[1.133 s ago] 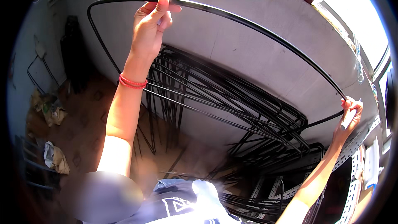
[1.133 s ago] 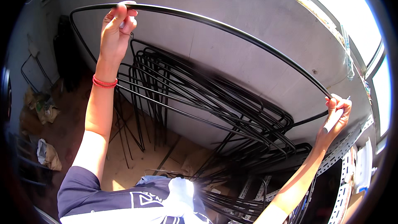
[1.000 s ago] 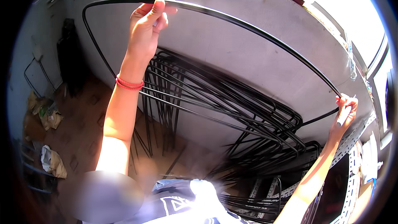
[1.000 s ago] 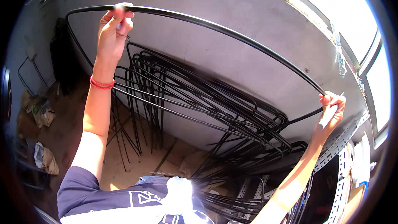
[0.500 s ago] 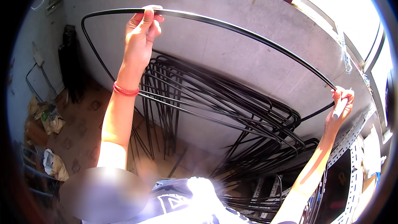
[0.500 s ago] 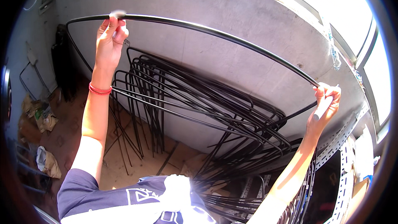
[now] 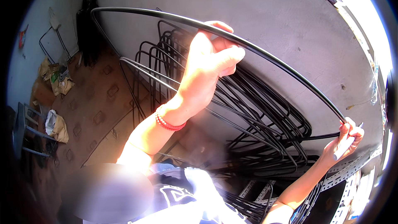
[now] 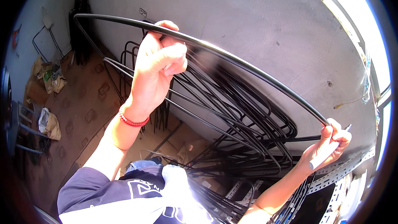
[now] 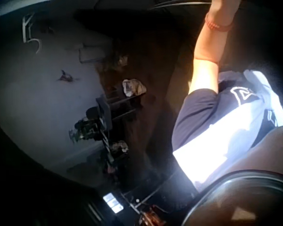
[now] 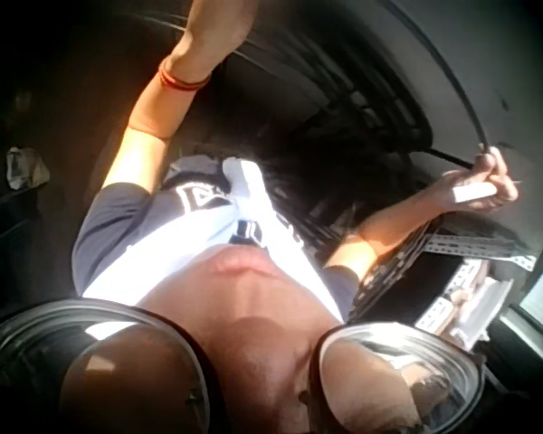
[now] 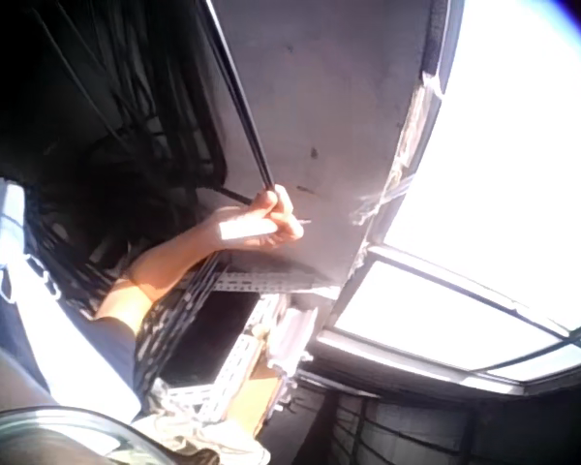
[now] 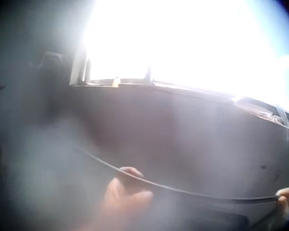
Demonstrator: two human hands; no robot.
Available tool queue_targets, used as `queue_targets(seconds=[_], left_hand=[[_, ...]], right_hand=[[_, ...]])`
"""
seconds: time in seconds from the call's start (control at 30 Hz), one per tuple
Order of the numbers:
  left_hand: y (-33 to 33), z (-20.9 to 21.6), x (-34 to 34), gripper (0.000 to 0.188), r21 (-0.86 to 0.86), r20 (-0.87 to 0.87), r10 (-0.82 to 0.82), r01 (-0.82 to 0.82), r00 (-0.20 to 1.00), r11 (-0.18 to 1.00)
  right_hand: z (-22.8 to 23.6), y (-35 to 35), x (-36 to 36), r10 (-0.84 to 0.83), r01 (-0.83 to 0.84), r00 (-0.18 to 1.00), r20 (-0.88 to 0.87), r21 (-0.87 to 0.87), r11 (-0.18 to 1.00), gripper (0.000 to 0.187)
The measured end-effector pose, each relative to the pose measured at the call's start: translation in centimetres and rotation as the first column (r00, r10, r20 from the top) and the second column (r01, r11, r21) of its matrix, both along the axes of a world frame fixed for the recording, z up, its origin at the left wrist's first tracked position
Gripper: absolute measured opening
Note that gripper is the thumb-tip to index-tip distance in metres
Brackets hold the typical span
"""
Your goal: The person marks black metal rods with a white marker in a workshop setting. They handle the rods individually, aligning them and applying marks before placing them into a storage rack.
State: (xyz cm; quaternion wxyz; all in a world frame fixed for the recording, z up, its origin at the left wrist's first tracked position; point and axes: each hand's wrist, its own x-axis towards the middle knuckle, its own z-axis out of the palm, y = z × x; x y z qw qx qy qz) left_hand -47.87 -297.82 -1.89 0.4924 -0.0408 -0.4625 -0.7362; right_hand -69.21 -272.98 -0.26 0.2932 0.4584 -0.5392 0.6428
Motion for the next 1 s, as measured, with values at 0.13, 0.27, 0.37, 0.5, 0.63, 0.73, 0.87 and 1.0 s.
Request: queue_targets(seconds=[0.13,0.27,0.37,0.5,0.63,0.73,0.87,1.0], left_hand=[[-0.1,-0.8,0.2,0.029,0.043,0.058,0.066,-0.068,0.996,0.997],[-1.0,-2.2,-0.2,0.031,0.056,0.029,0.057,-0.059,0.998,0.997],[-1.3,-2.9,-0.4,0.035,0.063,0.023,0.035,-0.036,0.999,0.997],[-2.1,-4.0,-0.5,0.039,0.084,0.039,0.002,-0.006,0.999,0.996],[-2.8,-4.6,-1.0,0.036,0.142,0.034,0.033,-0.037,0.999,0.989],[-3.8,-4.1,-1.2,0.015,0.168,0.004,0.032,-0.032,0.999,0.985],[-5.3,-4.3,-0.4,0.022,0.063,0.118,-0.010,0.002,0.993,0.998],[-6.2,-4.7,-0.2,0.024,0.092,0.032,-0.133,0.129,0.991,0.987]], right_hand=[[-0.9,-0.4,-0.5,0.010,-0.010,1.000,0.018,0.035,0.999,0.034],[-1.5,-1.5,-0.3,-0.019,0.018,0.999,0.029,0.050,0.999,0.033],[-1.9,-1.3,-0.3,-0.035,0.033,0.999,0.039,0.056,0.998,0.032],[-2.6,-1.7,0.3,-0.021,0.019,0.997,0.068,0.035,0.999,0.030],[-2.6,-2.9,1.1,-0.060,0.056,0.997,0.052,0.080,0.995,0.027],[-2.0,-3.6,1.4,-0.034,0.025,0.997,0.076,0.114,0.993,0.026],[-1.8,-4.1,1.3,-0.022,0.010,0.996,0.089,0.132,0.991,0.023],[-1.8,-4.5,1.3,-0.038,0.024,0.995,0.093,0.156,0.987,0.021]])
